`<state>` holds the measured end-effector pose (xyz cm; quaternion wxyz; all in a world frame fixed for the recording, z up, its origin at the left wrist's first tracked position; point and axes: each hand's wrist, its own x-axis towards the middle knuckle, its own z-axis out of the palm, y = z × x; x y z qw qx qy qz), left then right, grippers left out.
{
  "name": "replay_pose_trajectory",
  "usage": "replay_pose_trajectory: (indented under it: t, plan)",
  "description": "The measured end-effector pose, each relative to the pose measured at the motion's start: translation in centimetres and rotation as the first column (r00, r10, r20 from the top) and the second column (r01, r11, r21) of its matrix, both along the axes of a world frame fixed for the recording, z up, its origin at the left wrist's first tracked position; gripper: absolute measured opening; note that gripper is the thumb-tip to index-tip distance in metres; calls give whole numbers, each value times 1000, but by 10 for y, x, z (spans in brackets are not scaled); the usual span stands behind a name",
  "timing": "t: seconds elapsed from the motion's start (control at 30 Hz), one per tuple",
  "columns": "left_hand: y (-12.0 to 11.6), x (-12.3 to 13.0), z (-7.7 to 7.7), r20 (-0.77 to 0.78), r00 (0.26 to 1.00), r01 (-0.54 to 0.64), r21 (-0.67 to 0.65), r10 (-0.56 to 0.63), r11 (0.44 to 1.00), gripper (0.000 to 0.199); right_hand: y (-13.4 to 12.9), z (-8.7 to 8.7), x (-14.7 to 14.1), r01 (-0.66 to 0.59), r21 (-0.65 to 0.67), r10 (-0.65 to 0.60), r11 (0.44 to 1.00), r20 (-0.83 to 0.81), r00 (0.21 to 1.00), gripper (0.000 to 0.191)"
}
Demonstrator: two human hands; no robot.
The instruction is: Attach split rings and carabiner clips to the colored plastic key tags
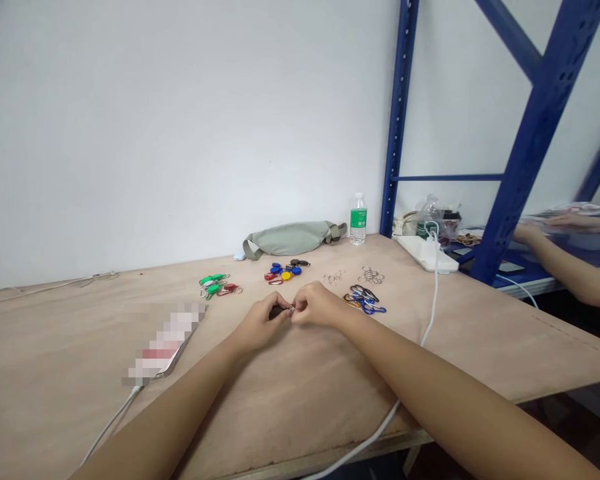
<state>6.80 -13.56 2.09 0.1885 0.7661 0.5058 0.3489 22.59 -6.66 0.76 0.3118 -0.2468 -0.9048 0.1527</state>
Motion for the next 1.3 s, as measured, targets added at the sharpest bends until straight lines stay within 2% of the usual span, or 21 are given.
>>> replay_pose_trajectory:
  t: [0.3, 0.4, 0.47, 0.53, 0.6, 0.67, 0.87, 1.0, 1.07, 1.13, 1.2, 1.23, 1.3]
  plan:
    - [-1, -1, 1, -73, 995, 75, 19, -74, 997, 7, -2, 0, 1, 20, -132, -21, 991, -4, 1000, 7]
    - [0, -2, 1, -62, 996, 62, 24, -60, 998, 6, -1, 0, 0, 15, -252, -30, 968, -59, 998, 3]
    - [1, -3, 0, -28, 999, 35, 33, -35, 999, 6, 0, 1, 0, -31, -400, -29, 916, -141, 990, 11]
    - [2, -4, -1, 8, 1000, 11, 41, -11, 999, 7, 2, 2, 1, -128, -548, -1, 827, -229, 973, 26]
    - [3, -6, -1, 26, 1000, -7, 43, 5, 999, 8, 4, 3, 2, -217, -643, 42, 734, -276, 960, 34]
    - [4, -6, -2, 28, 999, -24, 43, 22, 999, 11, 5, 2, 2, -247, -695, 52, 675, -288, 956, 36]
    - [6, -5, -3, 39, 995, -91, 68, 88, 994, 13, 3, 1, -4, -175, -773, -82, 610, -282, 956, 27]
    - [3, -4, -1, 16, 999, -46, 85, 45, 995, 14, 1, -1, -11, -150, -810, -231, 567, -331, 915, 20]
    - [2, -3, 0, -12, 999, -29, 99, 30, 995, 15, 0, -2, -11, -128, -789, -222, 601, -318, 922, 17]
    - [2, -3, -1, -39, 998, -39, 104, 43, 994, 15, 0, -2, -9, -77, -698, -162, 712, -270, 949, 14]
    - [2, -4, -2, -62, 997, -50, 97, 56, 994, 14, 0, -2, -6, -33, -549, -106, 835, -219, 970, 13]
    - [2, -4, -2, -71, 996, -50, 91, 57, 995, 13, 0, -1, -5, -26, -478, -82, 878, -204, 975, 13]
    - [3, -5, -2, -91, 994, -45, 80, 52, 996, 11, 0, -1, -4, -47, -393, -35, 918, -199, 979, 15]
